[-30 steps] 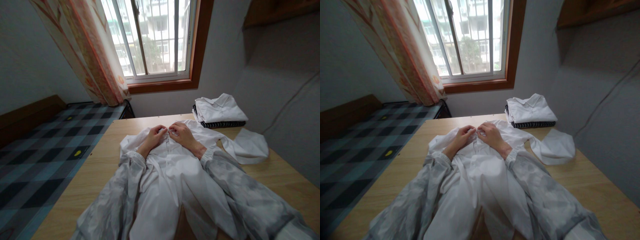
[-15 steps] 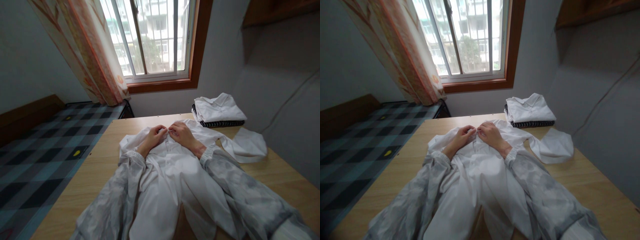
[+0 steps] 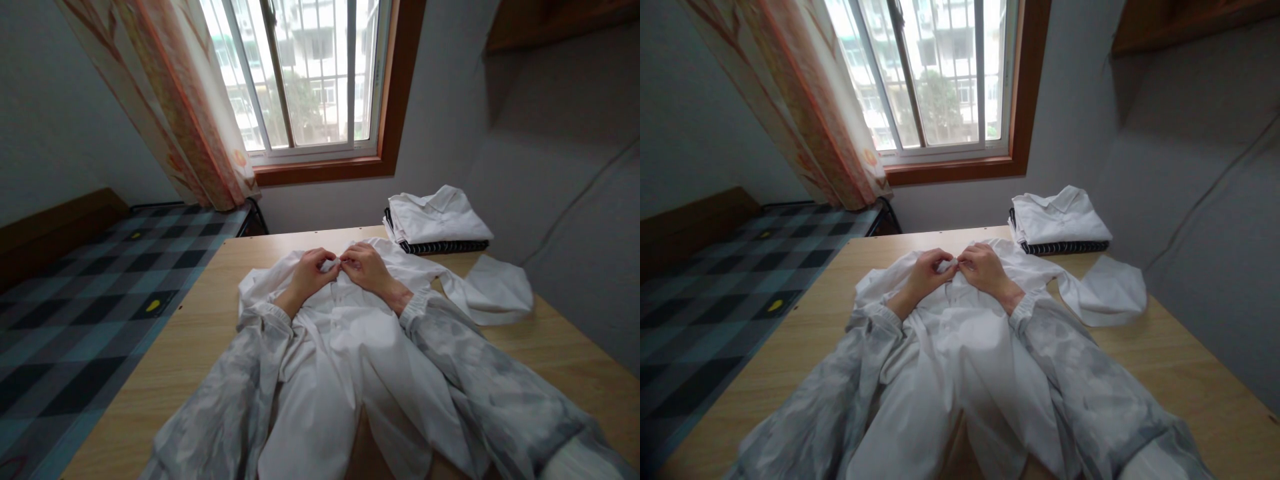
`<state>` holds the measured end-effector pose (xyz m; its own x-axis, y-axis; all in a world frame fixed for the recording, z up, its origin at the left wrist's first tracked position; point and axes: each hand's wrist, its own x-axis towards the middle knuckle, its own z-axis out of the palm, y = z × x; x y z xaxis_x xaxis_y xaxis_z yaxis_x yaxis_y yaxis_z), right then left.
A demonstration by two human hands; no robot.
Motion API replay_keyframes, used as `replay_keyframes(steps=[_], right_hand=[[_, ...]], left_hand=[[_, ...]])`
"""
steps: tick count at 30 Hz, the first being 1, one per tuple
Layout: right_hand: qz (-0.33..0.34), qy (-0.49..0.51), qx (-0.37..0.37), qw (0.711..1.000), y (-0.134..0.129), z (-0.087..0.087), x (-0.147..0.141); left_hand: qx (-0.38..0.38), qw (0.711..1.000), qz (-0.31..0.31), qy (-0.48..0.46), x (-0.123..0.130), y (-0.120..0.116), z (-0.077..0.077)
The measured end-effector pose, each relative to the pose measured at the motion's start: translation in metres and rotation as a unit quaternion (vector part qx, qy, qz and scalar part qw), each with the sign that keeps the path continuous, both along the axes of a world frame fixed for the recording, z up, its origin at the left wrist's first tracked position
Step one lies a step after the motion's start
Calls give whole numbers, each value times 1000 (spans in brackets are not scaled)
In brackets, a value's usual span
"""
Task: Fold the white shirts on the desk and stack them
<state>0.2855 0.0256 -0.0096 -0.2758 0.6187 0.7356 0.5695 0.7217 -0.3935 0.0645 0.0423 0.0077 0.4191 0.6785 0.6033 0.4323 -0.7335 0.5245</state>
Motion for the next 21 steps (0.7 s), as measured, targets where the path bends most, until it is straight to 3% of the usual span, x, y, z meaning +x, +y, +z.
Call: replay_keyframes(steps=[6,11,21], right_hand=[[15,-18,-10,1000,1,2,1],[19,-16,-8,1000,-1,5,0],[14,-5,-6,1000,0,0,-1]], left_hand=[[26,1000,14,9,-1,0,-1],[5,999,34,-15,-1,-2,-4],[12,1000,10,-12,0,-3,0]])
